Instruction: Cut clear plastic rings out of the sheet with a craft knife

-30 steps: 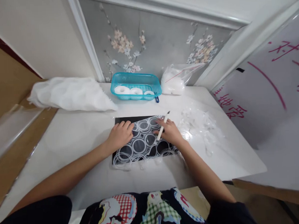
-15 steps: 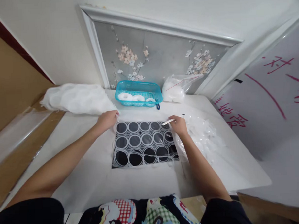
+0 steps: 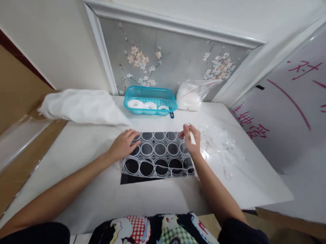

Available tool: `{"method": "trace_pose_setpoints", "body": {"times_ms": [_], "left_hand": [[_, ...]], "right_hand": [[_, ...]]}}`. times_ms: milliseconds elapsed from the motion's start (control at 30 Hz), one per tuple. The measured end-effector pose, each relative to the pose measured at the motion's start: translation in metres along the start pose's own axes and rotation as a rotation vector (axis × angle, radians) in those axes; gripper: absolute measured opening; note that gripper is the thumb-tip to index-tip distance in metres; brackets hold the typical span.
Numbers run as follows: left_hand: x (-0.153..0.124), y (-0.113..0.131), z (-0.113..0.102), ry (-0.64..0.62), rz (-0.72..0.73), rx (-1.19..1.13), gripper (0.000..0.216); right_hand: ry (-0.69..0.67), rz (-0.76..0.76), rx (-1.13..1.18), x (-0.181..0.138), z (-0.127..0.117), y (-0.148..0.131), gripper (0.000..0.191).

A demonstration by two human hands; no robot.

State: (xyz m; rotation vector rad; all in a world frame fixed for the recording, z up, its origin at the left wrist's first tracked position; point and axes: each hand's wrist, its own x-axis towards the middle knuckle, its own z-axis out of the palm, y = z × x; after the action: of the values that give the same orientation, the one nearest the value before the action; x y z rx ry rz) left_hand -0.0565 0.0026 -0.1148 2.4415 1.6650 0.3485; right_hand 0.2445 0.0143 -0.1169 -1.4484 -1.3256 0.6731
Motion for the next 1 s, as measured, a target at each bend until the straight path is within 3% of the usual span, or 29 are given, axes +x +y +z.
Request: {"method": "trace_pose_setpoints", "body": {"times_ms": [33, 100, 200, 433, 600, 767, 1000], "left_hand": [[-0.016, 0.001, 0.007, -0.016, 0.102, -0.023, 0.025], [-0.046, 0.002, 0.019, 0.072, 0.410, -0.028, 0.024], [-0.078, 0.003, 0.031, 0.180, 0.592, 0.033, 0.028], [-0.099, 0.015, 0.031, 0.206, 0.521, 0.228, 0.032], [-0.106, 0.019, 0.033, 0.243, 0.474, 0.226, 0.032], [-0.108, 0.021, 0.036, 0.200, 0.415, 0.154, 0.031], [-0.106, 0.023, 0.034, 0.254, 0.438, 0.199, 0.031]], "right_hand": [[-0.135, 0.034, 0.095, -0.013, 0.009, -0.004, 0.058], [-0.365, 0.098, 0.243, -0.033, 0.028, -0.013, 0.071], [-0.520, 0.132, 0.288, -0.049, 0.056, -0.022, 0.067], [-0.596, 0.155, 0.200, -0.065, 0.090, -0.023, 0.039], [-0.589, 0.064, 0.189, -0.075, 0.089, -0.015, 0.026], [-0.637, -0.080, 0.138, -0.078, 0.087, -0.014, 0.019], [-0.642, -0.086, 0.124, -0.078, 0.086, -0.016, 0.020]]}}
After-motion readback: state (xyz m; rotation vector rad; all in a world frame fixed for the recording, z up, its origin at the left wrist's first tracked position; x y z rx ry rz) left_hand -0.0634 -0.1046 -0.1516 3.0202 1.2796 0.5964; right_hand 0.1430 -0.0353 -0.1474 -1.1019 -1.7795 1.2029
